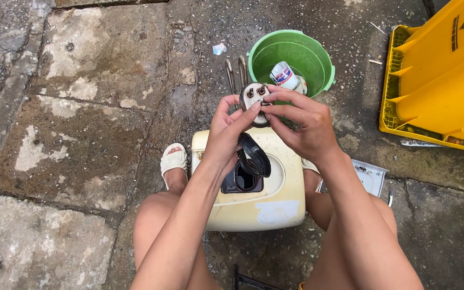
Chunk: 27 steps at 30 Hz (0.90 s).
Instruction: The person is reinstalling a heating element into a water heater unit, involving cleaning the part and using a screwdriver.
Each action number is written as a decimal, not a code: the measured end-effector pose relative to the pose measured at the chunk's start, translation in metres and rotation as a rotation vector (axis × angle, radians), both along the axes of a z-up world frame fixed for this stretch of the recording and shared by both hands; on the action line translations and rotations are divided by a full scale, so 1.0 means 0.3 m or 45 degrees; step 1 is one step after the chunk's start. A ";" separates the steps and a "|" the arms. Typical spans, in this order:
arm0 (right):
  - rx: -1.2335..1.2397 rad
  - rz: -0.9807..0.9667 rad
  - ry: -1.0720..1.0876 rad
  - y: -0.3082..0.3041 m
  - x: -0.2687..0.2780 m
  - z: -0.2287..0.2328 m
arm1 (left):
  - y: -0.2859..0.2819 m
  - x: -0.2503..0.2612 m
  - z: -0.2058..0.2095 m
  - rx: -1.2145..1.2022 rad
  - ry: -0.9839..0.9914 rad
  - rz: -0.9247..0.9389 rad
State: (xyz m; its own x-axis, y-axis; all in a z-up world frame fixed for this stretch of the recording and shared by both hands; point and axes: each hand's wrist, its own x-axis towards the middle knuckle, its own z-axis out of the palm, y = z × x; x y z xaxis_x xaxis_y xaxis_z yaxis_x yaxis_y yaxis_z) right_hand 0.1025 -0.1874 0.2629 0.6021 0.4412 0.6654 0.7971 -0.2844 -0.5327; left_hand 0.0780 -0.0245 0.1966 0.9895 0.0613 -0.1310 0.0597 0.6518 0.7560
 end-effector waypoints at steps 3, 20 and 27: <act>0.014 0.010 0.020 0.004 -0.002 -0.006 | -0.005 0.003 0.004 0.007 0.024 0.026; 0.227 0.051 0.746 -0.022 -0.022 -0.017 | 0.031 -0.031 0.052 0.150 0.112 -0.118; 0.187 0.044 0.911 -0.067 -0.010 -0.019 | 0.055 -0.060 0.072 0.265 0.223 -0.224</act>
State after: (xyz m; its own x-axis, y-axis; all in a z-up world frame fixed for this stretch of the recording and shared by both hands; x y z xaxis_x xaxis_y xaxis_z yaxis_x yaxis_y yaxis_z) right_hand 0.0994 -0.2075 0.2572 0.8991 0.4043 0.1681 0.2471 -0.1513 -0.9571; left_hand 0.0600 -0.0080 0.2182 0.9508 -0.0657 -0.3027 0.2987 0.4526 0.8402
